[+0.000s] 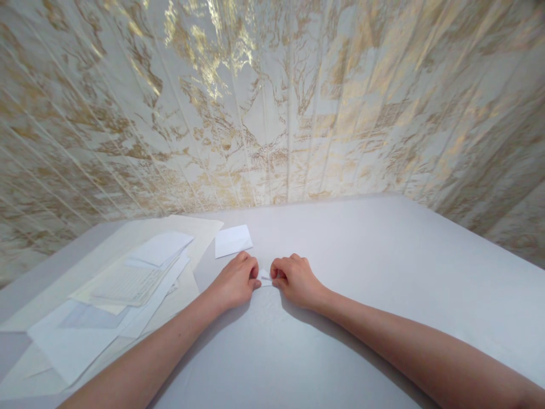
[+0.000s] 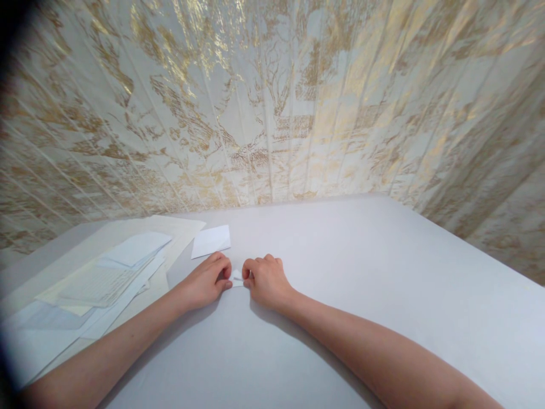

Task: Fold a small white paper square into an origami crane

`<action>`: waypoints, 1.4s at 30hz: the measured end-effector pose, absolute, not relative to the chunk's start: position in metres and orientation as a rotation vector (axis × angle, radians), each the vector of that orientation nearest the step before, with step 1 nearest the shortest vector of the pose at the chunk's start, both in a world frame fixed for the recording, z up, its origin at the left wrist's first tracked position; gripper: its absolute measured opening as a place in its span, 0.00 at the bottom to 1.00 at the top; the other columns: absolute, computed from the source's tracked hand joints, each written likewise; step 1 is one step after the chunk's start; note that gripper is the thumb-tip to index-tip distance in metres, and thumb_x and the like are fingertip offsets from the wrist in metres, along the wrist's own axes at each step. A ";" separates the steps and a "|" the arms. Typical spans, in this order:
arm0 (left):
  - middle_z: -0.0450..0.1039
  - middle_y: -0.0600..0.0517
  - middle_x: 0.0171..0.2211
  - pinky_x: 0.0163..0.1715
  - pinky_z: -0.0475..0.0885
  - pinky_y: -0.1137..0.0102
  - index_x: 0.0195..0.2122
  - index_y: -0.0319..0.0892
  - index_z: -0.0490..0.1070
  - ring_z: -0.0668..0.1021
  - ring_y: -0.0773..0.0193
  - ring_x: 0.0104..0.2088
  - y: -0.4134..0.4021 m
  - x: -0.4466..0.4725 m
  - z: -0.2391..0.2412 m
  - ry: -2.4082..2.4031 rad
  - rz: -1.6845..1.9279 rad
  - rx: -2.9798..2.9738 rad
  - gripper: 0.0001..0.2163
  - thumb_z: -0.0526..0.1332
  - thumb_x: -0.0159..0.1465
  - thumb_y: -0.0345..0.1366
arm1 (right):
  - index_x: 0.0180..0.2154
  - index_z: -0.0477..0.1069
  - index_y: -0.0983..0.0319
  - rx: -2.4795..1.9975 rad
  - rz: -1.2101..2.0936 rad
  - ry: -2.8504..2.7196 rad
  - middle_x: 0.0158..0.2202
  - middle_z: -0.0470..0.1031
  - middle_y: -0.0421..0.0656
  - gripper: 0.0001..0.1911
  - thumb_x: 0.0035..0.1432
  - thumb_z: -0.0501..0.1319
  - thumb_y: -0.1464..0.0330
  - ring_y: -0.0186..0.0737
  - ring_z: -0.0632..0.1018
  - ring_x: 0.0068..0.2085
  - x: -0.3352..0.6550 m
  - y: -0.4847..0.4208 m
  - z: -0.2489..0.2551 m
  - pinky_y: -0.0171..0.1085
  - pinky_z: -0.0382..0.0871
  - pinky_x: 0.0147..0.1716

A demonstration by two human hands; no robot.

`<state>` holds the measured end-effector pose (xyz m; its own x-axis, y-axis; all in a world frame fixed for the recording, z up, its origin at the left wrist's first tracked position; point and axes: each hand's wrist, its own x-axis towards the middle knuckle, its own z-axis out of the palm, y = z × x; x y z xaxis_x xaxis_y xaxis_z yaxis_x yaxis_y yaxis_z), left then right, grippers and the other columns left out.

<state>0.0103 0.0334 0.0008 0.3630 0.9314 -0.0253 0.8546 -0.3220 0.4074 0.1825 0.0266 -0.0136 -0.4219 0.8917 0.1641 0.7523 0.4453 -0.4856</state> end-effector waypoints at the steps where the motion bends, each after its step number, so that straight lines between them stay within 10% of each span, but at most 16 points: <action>1: 0.62 0.52 0.32 0.37 0.64 0.70 0.25 0.42 0.62 0.69 0.64 0.34 0.034 0.010 0.002 1.560 0.306 2.274 0.04 0.58 0.51 0.31 | 0.30 0.68 0.60 -1.387 0.483 -2.305 0.26 0.71 0.38 0.05 0.50 0.59 0.75 0.35 0.65 0.33 0.183 0.026 -0.013 0.35 0.49 0.33; 11: 0.66 0.54 0.27 0.30 0.63 0.70 0.26 0.42 0.63 0.69 0.64 0.29 0.040 0.010 0.003 1.623 0.393 2.242 0.08 0.57 0.54 0.41 | 0.32 0.70 0.60 -1.407 0.485 -2.326 0.28 0.72 0.40 0.06 0.51 0.58 0.74 0.38 0.66 0.35 0.183 0.025 -0.009 0.36 0.49 0.34; 42: 0.60 0.46 0.52 0.48 0.59 0.56 0.41 0.43 0.63 0.61 0.51 0.53 0.032 0.017 -0.001 1.834 0.313 2.224 0.14 0.58 0.52 0.34 | 0.37 0.73 0.66 -1.022 -0.104 -2.856 0.33 0.72 0.49 0.13 0.59 0.50 0.73 0.45 0.68 0.38 0.197 0.011 0.009 0.42 0.54 0.36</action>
<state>0.0168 0.0321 -0.0010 0.1883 0.9820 0.0118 0.9303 -0.1822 0.3185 0.1971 0.0109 0.0094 -0.7681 0.6285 0.1227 0.6357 0.7714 0.0283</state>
